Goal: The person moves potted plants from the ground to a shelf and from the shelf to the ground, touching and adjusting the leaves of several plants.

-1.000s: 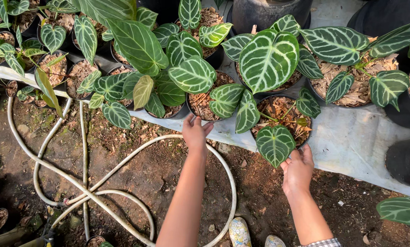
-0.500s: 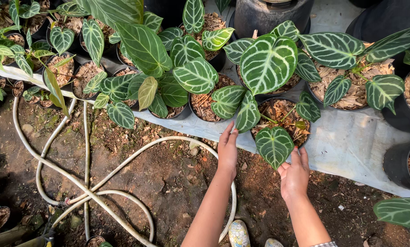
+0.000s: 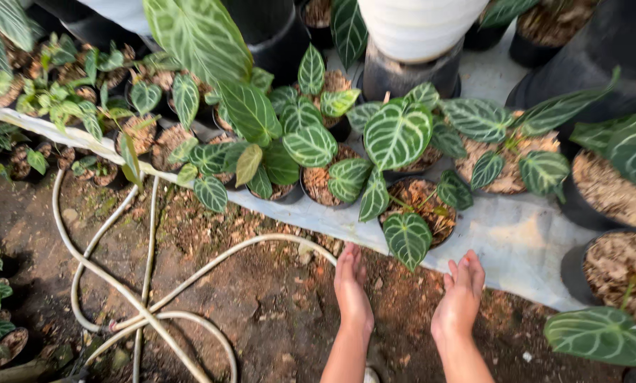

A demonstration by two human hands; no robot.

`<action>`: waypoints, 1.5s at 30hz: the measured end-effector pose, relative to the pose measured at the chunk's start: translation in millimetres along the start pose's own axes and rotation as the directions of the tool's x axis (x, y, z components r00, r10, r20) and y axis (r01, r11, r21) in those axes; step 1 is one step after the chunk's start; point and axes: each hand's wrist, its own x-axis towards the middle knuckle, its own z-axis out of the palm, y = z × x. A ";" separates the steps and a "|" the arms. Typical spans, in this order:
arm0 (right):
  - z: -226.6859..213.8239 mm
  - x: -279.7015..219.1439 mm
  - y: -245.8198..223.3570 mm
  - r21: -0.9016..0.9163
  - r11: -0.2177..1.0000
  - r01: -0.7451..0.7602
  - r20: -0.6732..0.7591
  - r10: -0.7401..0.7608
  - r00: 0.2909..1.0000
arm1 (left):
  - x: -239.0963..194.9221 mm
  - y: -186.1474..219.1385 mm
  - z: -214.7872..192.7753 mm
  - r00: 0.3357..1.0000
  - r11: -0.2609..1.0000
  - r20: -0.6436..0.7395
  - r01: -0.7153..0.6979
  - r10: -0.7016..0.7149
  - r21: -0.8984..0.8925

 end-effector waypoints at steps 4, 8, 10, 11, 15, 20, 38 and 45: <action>-1.6 -19.3 -19.2 0.059 0.997 0.047 0.028 -0.048 0.998 | -25.0 11.5 13.6 0.998 0.993 0.063 -0.024 0.031 -0.113; -3.7 -25.2 -27.1 0.163 0.986 0.016 0.126 -0.037 0.991 | -41.7 23.9 16.3 0.988 0.977 0.142 -0.024 0.056 -0.212; -3.2 -19.2 -25.9 0.123 0.992 -0.007 0.198 -0.017 0.980 | -41.0 24.1 13.4 0.988 0.964 0.136 -0.029 0.067 -0.263; -4.5 -16.5 -22.5 0.098 0.995 -0.021 0.233 -0.003 0.973 | -38.9 22.6 8.9 0.989 0.957 0.129 -0.030 0.070 -0.287; -0.8 5.2 -4.2 0.053 0.993 -0.109 0.381 0.081 0.921 | -14.2 16.6 -16.4 0.991 0.933 0.130 0.032 0.016 -0.358; 20.7 2.4 -3.1 -0.046 0.953 -0.299 0.594 0.267 0.759 | -13.9 47.6 -78.8 0.982 0.830 0.185 0.079 0.030 -0.553; 194.2 -280.7 -96.3 -0.061 0.962 -0.265 0.798 0.206 0.566 | -113.3 212.2 -247.4 0.925 0.670 -0.224 -0.378 0.308 -0.639; 227.3 -375.0 -116.2 -0.154 0.949 -0.274 0.826 0.276 0.491 | -170.5 273.8 -305.7 0.843 0.623 -0.441 -0.529 0.308 -0.576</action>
